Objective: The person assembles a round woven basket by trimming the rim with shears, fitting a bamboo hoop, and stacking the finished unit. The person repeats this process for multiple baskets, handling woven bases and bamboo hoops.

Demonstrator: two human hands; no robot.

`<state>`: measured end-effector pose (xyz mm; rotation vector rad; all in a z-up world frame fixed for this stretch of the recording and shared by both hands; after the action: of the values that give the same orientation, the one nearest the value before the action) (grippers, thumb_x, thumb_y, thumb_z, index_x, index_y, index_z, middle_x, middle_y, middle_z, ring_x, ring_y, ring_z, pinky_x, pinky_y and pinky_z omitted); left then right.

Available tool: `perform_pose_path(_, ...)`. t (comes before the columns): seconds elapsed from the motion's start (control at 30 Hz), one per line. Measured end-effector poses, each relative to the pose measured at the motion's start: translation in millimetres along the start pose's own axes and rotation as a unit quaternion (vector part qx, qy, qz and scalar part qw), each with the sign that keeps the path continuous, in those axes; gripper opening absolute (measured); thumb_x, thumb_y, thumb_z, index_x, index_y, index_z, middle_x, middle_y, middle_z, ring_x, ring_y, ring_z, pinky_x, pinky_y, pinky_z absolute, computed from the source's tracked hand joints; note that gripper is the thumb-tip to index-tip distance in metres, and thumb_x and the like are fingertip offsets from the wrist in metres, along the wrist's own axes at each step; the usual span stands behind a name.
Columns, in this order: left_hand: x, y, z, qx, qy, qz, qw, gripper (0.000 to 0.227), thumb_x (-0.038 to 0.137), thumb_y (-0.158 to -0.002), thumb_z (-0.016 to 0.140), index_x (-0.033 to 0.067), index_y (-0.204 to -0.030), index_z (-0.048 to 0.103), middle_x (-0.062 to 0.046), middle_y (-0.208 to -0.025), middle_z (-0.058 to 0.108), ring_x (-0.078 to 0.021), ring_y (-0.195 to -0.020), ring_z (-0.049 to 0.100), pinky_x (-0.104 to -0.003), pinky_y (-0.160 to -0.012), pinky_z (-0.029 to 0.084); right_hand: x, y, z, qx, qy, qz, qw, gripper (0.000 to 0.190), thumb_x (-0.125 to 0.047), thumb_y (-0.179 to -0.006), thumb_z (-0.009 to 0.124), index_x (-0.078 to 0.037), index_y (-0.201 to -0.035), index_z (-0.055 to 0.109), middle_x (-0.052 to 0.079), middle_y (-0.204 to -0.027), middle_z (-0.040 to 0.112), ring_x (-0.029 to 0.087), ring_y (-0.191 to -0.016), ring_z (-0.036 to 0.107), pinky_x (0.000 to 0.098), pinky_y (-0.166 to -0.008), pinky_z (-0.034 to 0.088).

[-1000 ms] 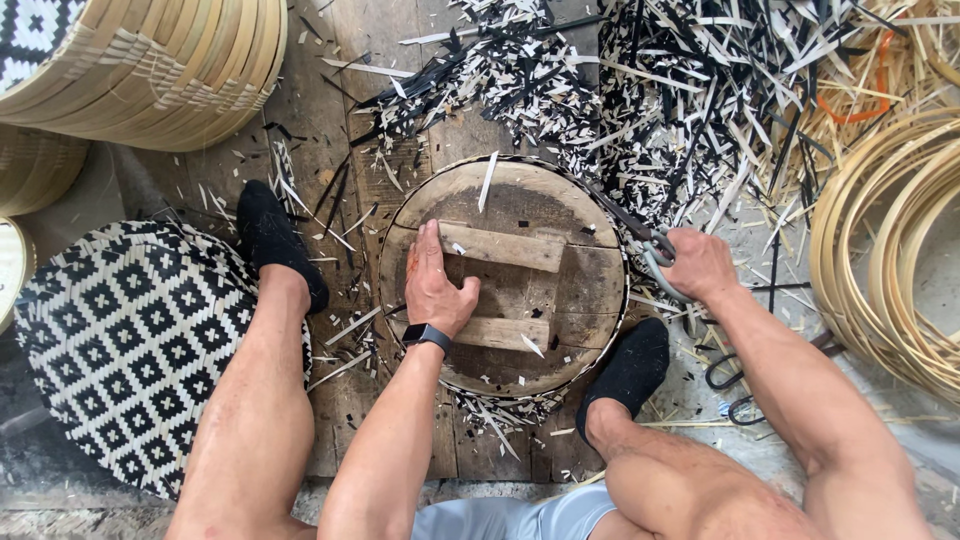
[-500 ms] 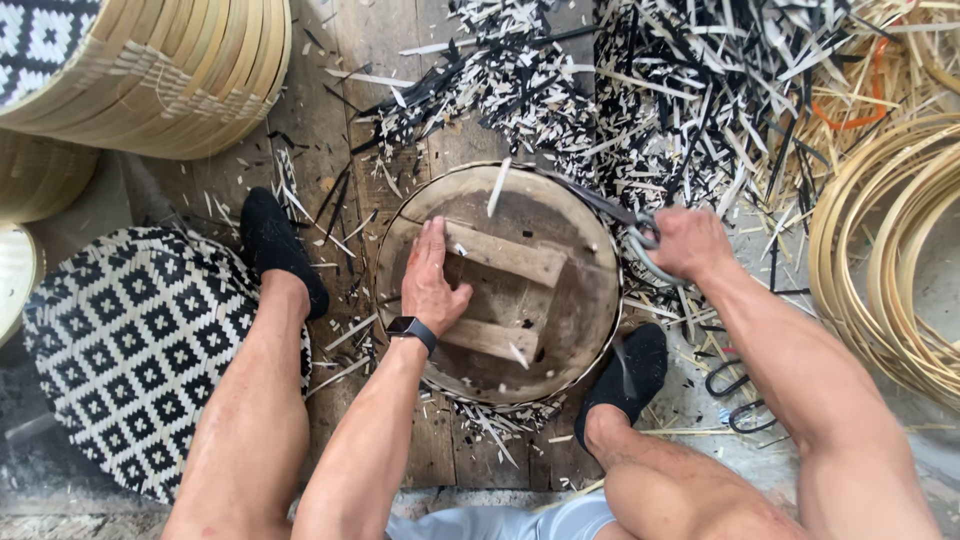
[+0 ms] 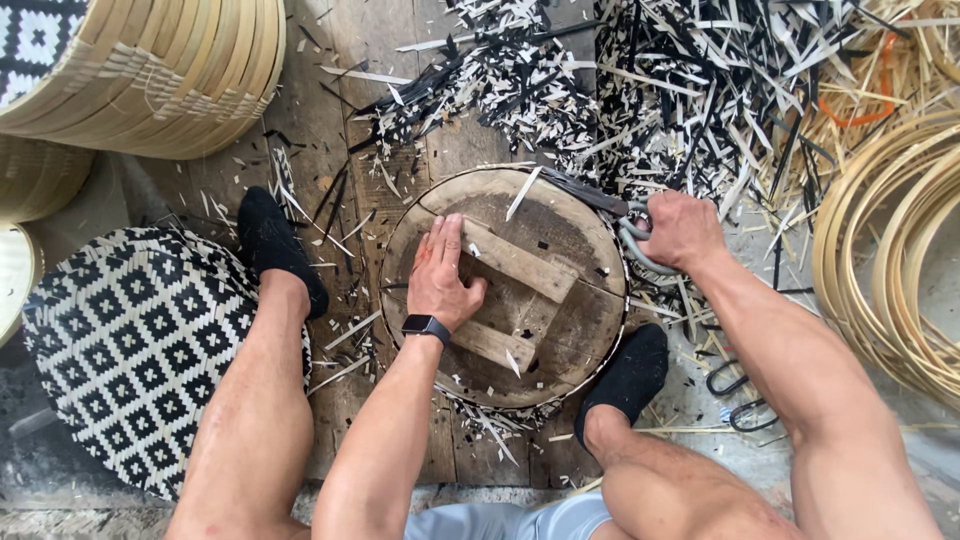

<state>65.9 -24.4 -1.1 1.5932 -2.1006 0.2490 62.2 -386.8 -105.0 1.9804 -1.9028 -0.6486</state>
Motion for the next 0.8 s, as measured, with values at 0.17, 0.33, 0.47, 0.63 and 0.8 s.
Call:
perform_pose_path(0.17,-1,-1,2,-0.009,-0.015,-0.007,1.000,0.107,0.018,-0.068,0.081,0.0090,-0.159,0.025,-0.014,-0.159,0.041,-0.0279,-0.151,0.034,-0.040,-0.127,0.024,11,-10,-6,0.083,-0.011,-0.058,0.995,0.051,-0.055,-0.089,0.063,-0.004,-0.089,0.068,0.013,-0.085,0.065,0.027,-0.074,0.065,0.0436,-0.070,0.058)
perform_pose_path(0.33,-1,-3,2,-0.005,-0.011,-0.008,1.000,0.107,0.018,-0.068,0.081,0.0087,-0.159,0.024,-0.013,-0.160,0.041,-0.0275,-0.151,0.034,-0.040,-0.127,0.025,-19,-33,-38,0.206,0.019,-0.155,0.966,0.062,-0.065,-0.081,0.064,-0.003,-0.087,0.066,0.013,-0.081,0.063,0.027,-0.074,0.064,0.0410,-0.068,0.057)
perform_pose_path(0.47,-1,-2,2,-0.003,-0.015,-0.003,1.000,0.107,0.018,-0.068,0.079,0.0083,-0.159,0.025,-0.014,-0.160,0.042,-0.0276,-0.151,0.035,-0.040,-0.127,0.025,-21,-49,-35,0.004,0.045,-0.077,0.996,0.057,-0.064,-0.092,0.056,-0.007,-0.090,0.066,0.010,-0.089,0.065,0.024,-0.079,0.066,0.0410,-0.073,0.057)
perform_pose_path(0.63,0,-2,-2,0.017,-0.009,-0.001,1.000,0.097,0.021,-0.072,0.075,0.0082,-0.157,0.032,-0.018,-0.154,0.048,-0.0305,-0.147,0.041,-0.042,-0.124,0.029,17,-37,-23,-0.037,-0.033,0.059,0.997,0.047,-0.053,-0.099,0.060,-0.007,-0.097,0.067,0.011,-0.099,0.067,0.024,-0.085,0.067,0.0405,-0.076,0.056)
perform_pose_path(0.8,-11,-33,-13,-0.019,0.059,-0.090,0.994,0.048,0.033,-0.092,0.067,0.0129,-0.135,0.065,-0.010,-0.113,0.074,-0.0259,-0.109,0.067,-0.042,-0.110,0.047,84,1,18,0.143,-0.074,0.204,0.966,0.093,-0.069,-0.069,0.092,0.008,-0.113,0.063,0.020,-0.104,0.057,0.033,-0.099,0.058,0.0475,-0.084,0.050)
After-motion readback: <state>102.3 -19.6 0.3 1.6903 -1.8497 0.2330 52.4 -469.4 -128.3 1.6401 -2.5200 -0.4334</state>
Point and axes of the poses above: each hand's wrist, its own y-axis away from the middle knuckle, its own z-axis out of the palm, x = y × z, the point moved 5 cm from there along -y, towards the middle knuckle
